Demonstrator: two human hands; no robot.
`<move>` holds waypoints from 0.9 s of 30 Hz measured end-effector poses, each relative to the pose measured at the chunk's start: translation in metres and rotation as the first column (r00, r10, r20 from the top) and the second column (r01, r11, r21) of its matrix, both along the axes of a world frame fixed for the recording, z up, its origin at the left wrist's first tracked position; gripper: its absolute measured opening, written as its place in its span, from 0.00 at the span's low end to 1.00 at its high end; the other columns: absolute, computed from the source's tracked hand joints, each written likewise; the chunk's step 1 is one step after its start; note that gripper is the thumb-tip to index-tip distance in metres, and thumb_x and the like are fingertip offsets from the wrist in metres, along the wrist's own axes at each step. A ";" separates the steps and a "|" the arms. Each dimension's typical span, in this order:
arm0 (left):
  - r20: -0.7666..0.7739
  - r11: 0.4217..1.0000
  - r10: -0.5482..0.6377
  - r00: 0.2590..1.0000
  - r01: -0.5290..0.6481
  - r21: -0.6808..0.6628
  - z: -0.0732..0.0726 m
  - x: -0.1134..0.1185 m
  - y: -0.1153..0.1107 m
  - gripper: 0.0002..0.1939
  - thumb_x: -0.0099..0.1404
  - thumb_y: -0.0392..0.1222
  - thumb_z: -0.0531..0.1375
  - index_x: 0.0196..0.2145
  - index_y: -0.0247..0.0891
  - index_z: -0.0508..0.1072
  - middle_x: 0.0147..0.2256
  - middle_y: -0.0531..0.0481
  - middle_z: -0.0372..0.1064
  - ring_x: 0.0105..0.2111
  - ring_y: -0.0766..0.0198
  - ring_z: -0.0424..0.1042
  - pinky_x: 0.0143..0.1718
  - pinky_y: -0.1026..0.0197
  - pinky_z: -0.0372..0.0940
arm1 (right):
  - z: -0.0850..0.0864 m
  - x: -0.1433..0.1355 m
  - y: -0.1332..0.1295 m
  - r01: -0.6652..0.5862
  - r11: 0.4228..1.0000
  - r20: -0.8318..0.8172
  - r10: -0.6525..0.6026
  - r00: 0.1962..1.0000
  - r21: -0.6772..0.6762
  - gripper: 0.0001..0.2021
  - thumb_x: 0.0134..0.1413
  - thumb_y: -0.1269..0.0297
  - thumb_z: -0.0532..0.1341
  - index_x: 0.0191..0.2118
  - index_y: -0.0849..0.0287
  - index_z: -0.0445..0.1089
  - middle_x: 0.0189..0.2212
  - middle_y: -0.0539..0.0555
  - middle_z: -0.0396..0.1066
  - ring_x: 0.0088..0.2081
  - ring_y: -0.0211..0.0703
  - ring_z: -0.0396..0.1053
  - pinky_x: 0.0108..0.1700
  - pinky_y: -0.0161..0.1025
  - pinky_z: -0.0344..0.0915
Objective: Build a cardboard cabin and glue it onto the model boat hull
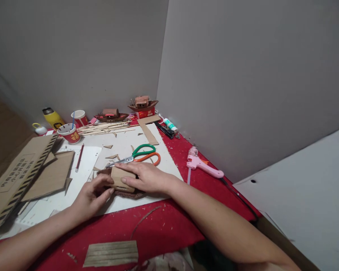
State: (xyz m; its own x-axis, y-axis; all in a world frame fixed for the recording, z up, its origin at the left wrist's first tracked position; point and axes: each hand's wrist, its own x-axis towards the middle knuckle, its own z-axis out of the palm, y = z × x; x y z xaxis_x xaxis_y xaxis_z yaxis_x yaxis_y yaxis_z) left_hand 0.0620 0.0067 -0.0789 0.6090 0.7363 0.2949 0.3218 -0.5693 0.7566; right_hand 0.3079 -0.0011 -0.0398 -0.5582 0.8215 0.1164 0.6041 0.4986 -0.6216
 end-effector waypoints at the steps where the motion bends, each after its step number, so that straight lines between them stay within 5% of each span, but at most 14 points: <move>1: -0.010 1.000 -0.004 1.000 0.004 0.011 0.002 0.001 0.000 0.04 0.66 0.35 0.56 0.39 0.40 0.66 0.32 0.54 0.68 0.30 0.67 0.70 0.32 0.65 0.64 | 0.000 0.000 0.000 0.002 1.000 0.004 -0.002 1.000 -0.003 0.27 0.64 0.57 0.54 0.66 0.56 0.55 0.60 0.61 0.64 0.58 0.52 0.64 0.58 0.51 0.61; 15: -0.129 0.994 0.012 0.992 0.002 0.108 0.004 -0.001 -0.006 0.08 0.65 0.37 0.57 0.42 0.42 0.64 0.31 0.55 0.66 0.26 0.68 0.64 0.29 0.64 0.60 | 0.000 -0.002 -0.001 0.025 0.998 0.033 -0.023 0.999 -0.052 0.29 0.64 0.55 0.54 0.68 0.53 0.53 0.61 0.60 0.63 0.58 0.54 0.64 0.58 0.51 0.60; 27: -0.137 0.998 -0.001 0.991 0.010 0.066 -0.002 -0.001 -0.004 0.11 0.63 0.36 0.59 0.43 0.42 0.63 0.24 0.61 0.61 0.20 0.71 0.61 0.22 0.67 0.56 | -0.002 -0.001 -0.001 0.035 0.998 0.031 -0.034 0.999 -0.052 0.28 0.64 0.55 0.54 0.67 0.54 0.53 0.61 0.59 0.63 0.58 0.52 0.64 0.59 0.50 0.60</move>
